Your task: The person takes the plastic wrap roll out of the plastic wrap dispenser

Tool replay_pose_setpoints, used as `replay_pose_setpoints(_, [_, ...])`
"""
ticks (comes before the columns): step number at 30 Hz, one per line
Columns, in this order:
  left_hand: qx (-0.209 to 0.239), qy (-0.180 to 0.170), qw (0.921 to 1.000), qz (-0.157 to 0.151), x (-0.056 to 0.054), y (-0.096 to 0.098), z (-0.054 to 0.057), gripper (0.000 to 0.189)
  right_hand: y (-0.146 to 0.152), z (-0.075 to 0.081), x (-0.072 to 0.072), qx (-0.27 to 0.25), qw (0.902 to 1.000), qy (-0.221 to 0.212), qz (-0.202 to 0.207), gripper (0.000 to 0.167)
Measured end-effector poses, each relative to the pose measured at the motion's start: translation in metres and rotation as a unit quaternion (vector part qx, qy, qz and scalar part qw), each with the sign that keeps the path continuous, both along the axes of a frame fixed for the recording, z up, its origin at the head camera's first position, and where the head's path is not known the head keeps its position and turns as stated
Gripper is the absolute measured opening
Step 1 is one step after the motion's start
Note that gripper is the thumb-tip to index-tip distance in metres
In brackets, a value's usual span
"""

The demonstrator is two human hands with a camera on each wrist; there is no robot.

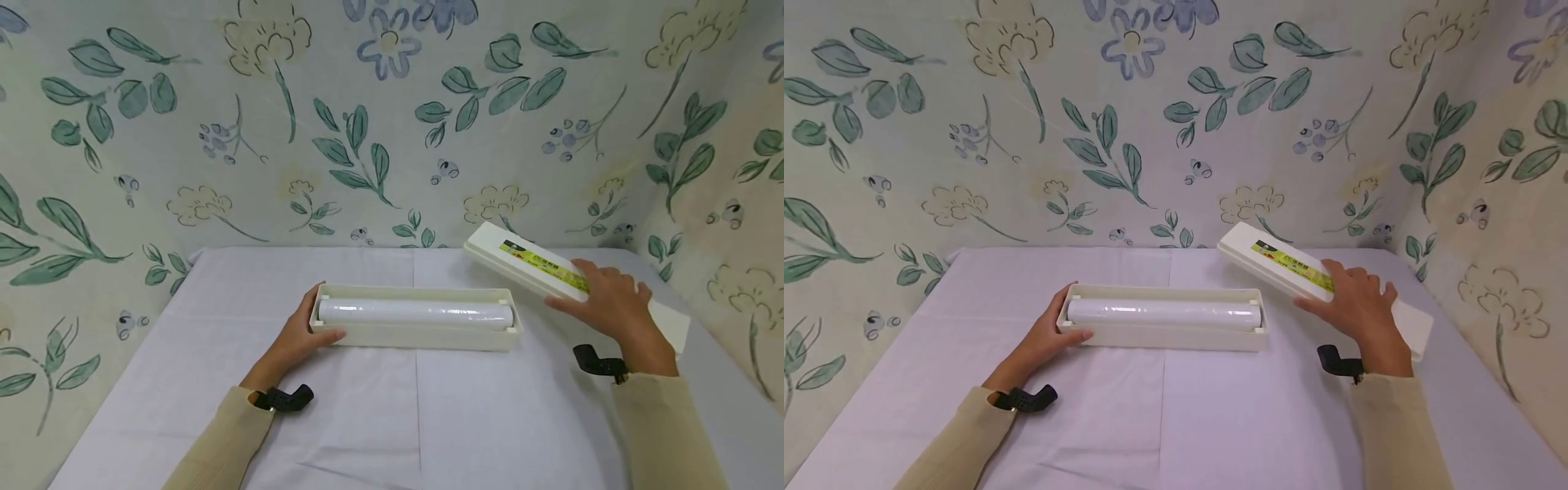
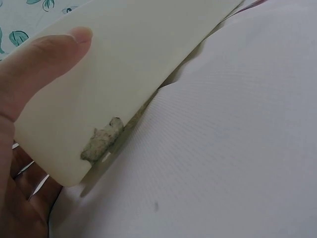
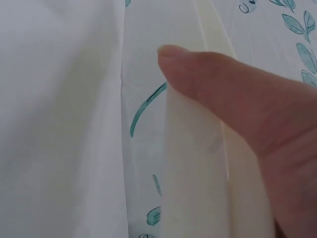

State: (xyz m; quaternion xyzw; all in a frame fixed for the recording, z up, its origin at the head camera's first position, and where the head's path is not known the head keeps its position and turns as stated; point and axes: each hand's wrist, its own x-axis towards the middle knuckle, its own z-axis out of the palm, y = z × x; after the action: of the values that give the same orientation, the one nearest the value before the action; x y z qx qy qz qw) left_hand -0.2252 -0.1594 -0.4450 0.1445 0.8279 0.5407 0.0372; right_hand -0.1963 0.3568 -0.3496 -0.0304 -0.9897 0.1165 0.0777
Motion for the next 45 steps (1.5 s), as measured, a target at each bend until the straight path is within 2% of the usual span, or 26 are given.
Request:
replay_pose_setpoints(10, [0.0,-0.004,1.0,-0.002,0.002,0.003,0.009,0.101,0.006,-0.004,-0.002,-0.002,1.0,0.003,-0.006,0.105])
replay_pose_setpoints(22, [0.009,0.002,0.9999,-0.008,-0.003,0.0,0.001,0.103,0.013,-0.015,-0.005,-0.014,0.9997,-0.016,-0.006,0.104])
replay_pose_setpoints(25, [-0.002,-0.004,1.0,-0.007,0.002,0.001,0.007,0.102,0.014,-0.017,-0.004,-0.018,0.9995,-0.024,-0.014,0.107])
replay_pose_setpoints(31, [-0.003,0.002,0.9999,-0.012,0.018,0.007,0.032,0.099,0.017,-0.019,-0.005,-0.021,0.9995,-0.017,-0.015,0.104])
replay_pose_setpoints(38, [-0.001,-0.008,0.9999,-0.01,0.02,0.008,0.032,0.099,0.021,-0.025,-0.006,-0.029,0.9984,-0.041,-0.025,0.105])
replay_pose_setpoints(45, [0.006,-0.005,0.9999,-0.011,0.018,0.008,0.033,0.099,0.024,-0.028,-0.009,-0.034,0.9981,-0.041,-0.03,0.103])
